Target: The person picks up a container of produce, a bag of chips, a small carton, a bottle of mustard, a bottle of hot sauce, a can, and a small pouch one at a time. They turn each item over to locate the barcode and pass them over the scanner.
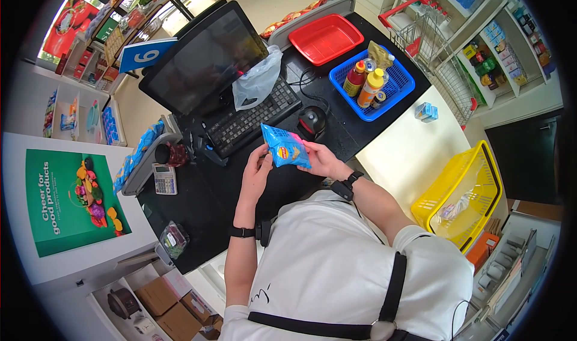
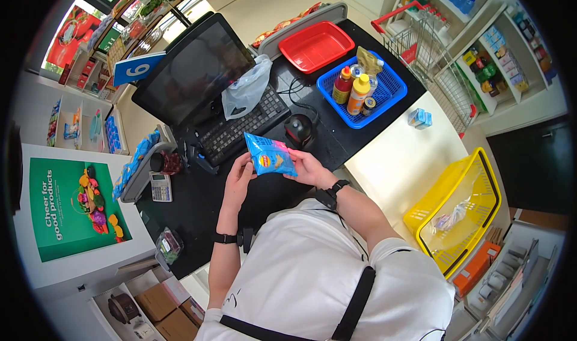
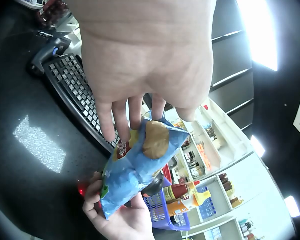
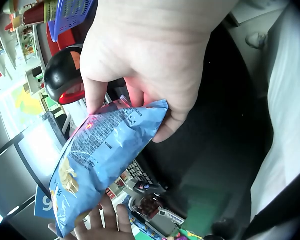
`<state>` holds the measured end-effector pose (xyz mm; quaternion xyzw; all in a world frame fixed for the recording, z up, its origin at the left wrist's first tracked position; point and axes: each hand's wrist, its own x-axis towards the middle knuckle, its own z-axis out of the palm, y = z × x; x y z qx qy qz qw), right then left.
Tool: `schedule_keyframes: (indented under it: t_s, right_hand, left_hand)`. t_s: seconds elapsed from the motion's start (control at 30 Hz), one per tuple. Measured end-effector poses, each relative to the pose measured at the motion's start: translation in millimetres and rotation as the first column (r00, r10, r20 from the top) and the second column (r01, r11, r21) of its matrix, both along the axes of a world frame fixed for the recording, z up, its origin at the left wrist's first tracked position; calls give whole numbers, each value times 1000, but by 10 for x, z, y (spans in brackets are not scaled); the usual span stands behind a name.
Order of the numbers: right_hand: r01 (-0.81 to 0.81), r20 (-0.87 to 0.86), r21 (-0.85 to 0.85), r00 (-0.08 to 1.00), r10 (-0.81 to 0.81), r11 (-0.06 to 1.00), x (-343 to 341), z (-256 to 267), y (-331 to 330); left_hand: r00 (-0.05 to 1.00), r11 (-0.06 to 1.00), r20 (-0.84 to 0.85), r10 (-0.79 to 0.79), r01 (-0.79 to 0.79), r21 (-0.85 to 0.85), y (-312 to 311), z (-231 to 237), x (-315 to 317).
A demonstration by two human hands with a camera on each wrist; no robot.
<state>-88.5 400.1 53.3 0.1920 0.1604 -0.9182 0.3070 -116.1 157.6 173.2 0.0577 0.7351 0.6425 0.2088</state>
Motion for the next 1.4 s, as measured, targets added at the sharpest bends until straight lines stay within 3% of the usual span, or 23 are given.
schedule_keyframes:
  t_s: [0.33, 0.47, 0.57, 0.7, 0.8, 0.9, 0.97, 1.1, 1.23, 1.37, 1.4]
  right_hand:
    - [-13, 10, -23, 1000, 13, 1000, -34, -33, -50]
    - [-63, -118, 78, 990, 72, 995, -59, 23, -69]
    - [32, -204, 333, 978, 39, 943, -60, 216, -112]
    - [87, -300, 447, 952, 57, 890, -121, 355, -180]
    - [65, -313, 554, 940, 136, 830, -170, 386, -248]
    - [-25, -291, 650, 915, 279, 759, -216, 392, -333]
    - [-110, -276, 679, 878, 390, 726, -199, 429, -476]
    - [-229, -191, 713, 846, 498, 663, -267, 681, -718]
    - [-432, -30, 691, 784, 620, 580, -269, 1057, -1080]
    - [-431, -93, 737, 698, 710, 521, -320, 967, -1433]
    - [-349, -172, 794, 657, 734, 498, -342, 895, -1517]
  left_hand:
    - [997, 996, -6, 82, -82, 18, -69, -10, -7]
    - [984, 984, -24, 179, -179, 19, -192, -136, 46]
    - [974, 974, 32, 223, -223, 25, -312, -205, 104]
    - [961, 958, 71, 268, -274, 84, -480, -329, 200]
    - [926, 940, 185, 329, -340, 29, -580, -258, 324]
    - [858, 869, 253, 447, -484, 102, -690, -323, 466]
    - [849, 890, 403, 343, -431, 152, -794, -286, 589]
    - [788, 808, 472, 396, -543, 228, -1023, -453, 864]
    - [723, 718, 453, 522, -659, 225, -1262, -704, 1156]
    - [665, 687, 396, 633, -719, 109, -1439, -1029, 1386]
    - [652, 668, 399, 645, -734, 119, -1454, -1023, 1428]
